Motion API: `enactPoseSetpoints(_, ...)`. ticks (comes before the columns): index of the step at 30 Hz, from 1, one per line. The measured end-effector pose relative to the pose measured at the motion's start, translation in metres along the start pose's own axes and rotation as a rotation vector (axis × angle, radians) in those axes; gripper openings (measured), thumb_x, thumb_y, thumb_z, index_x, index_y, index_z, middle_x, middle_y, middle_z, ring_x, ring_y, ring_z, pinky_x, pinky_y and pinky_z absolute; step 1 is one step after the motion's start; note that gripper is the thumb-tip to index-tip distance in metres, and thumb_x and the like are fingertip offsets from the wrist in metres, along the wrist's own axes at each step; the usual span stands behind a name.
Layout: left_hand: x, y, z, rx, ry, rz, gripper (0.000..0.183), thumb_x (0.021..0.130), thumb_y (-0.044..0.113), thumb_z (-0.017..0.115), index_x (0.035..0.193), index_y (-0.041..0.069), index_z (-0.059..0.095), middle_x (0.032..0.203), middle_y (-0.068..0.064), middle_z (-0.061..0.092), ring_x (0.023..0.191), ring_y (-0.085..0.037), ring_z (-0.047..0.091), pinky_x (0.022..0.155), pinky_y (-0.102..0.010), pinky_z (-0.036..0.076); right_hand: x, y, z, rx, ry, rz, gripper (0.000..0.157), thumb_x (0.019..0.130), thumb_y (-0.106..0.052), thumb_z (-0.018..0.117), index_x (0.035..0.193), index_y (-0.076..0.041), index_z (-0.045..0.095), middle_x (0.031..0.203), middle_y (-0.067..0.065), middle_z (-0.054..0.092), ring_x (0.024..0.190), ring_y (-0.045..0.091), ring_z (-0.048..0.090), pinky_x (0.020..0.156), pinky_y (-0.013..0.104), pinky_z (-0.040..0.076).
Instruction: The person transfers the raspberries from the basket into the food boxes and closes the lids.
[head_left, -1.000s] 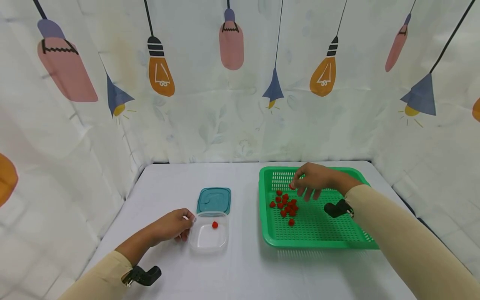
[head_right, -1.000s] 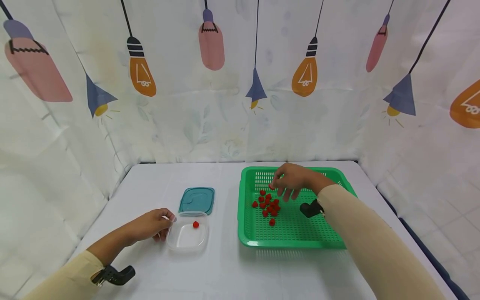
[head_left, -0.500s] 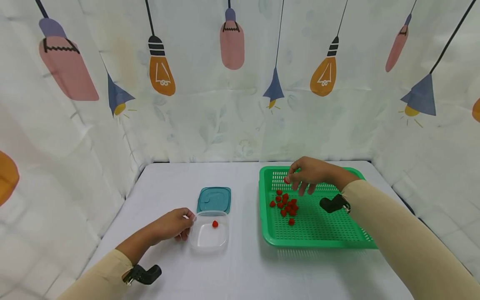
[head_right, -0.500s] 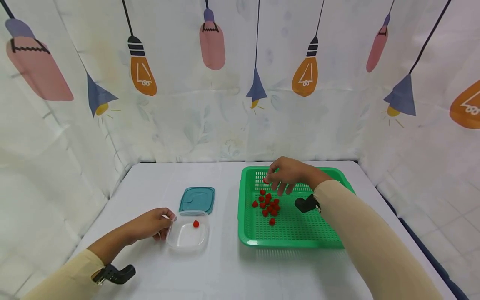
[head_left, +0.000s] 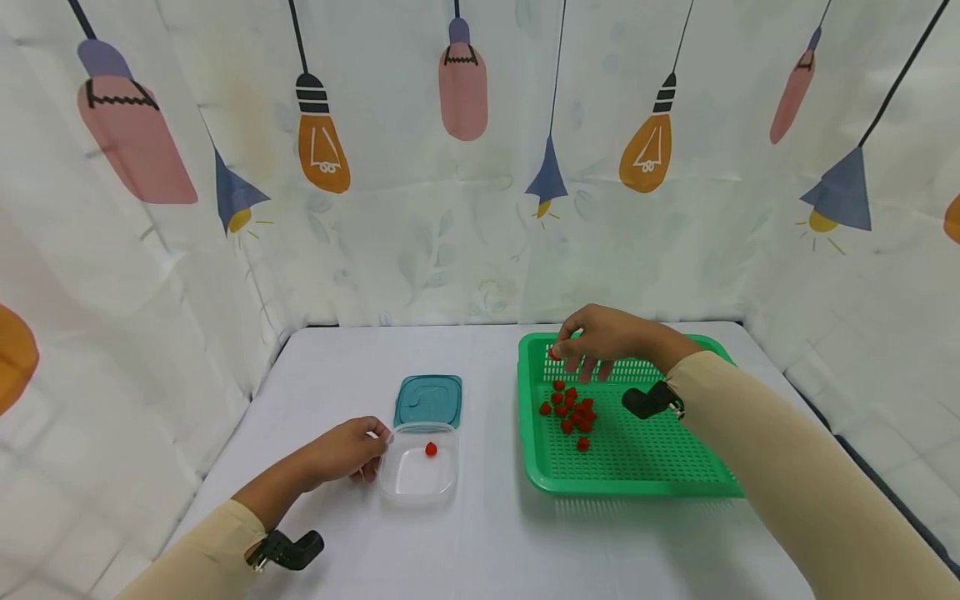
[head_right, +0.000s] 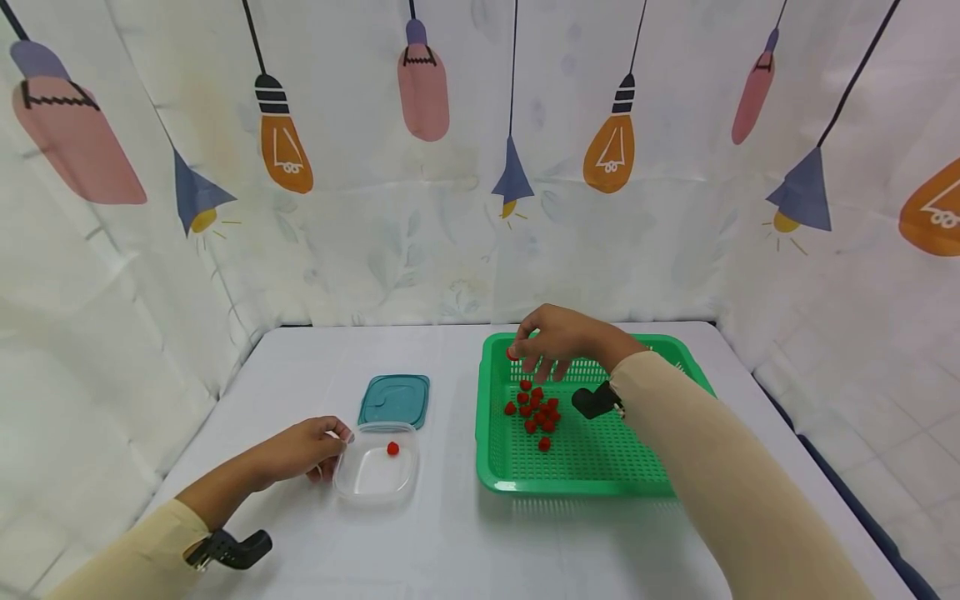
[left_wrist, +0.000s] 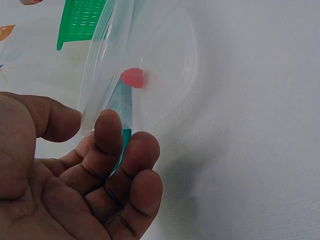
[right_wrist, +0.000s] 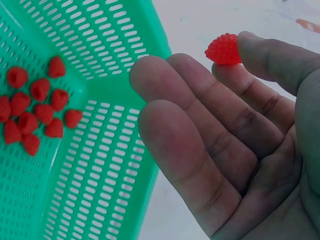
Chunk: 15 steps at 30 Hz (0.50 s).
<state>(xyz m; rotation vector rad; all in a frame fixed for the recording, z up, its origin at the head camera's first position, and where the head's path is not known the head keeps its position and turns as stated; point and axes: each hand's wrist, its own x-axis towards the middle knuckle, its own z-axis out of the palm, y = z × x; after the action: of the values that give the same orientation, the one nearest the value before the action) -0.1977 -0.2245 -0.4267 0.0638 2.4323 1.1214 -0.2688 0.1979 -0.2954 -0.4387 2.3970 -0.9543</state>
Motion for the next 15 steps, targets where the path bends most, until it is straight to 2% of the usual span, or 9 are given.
enactPoseSetpoints(4,0.0,0.0,0.0,-0.002,-0.003,0.0,0.02,0.1,0.014,0.058,0.117,0.002,0.057,0.081,-0.011,0.062,0.073,-0.024,0.059,0.065,-0.037,0.051,0.003,-0.008,0.003,-0.013,-0.006,-0.013,0.019,0.103,-0.027,0.063,0.112,-0.012,0.072,0.102,0.018,0.073,0.086,0.036,0.074,0.069,0.048,0.059)
enactPoseSetpoints(10,-0.001,0.001,0.0,0.0,0.0,0.001,0.02,0.101,0.013,0.058,0.117,0.002,0.057,0.08,-0.011,0.062,0.073,-0.024,0.059,0.065,-0.037,0.052,0.008,-0.019,0.008,-0.007,-0.021,-0.023,0.02,0.103,-0.028,0.063,0.111,-0.011,0.071,0.105,0.019,0.074,0.088,0.036,0.074,0.075,0.054,0.058)
enactPoseSetpoints(15,-0.002,0.002,0.0,-0.003,-0.006,0.003,0.02,0.101,0.013,0.058,0.117,0.001,0.057,0.081,-0.011,0.062,0.074,-0.024,0.059,0.066,-0.038,0.052,0.011,-0.027,0.011,-0.003,-0.026,-0.031,0.024,0.103,-0.028,0.063,0.114,-0.008,0.07,0.104,0.018,0.074,0.084,0.032,0.075,0.07,0.047,0.06)
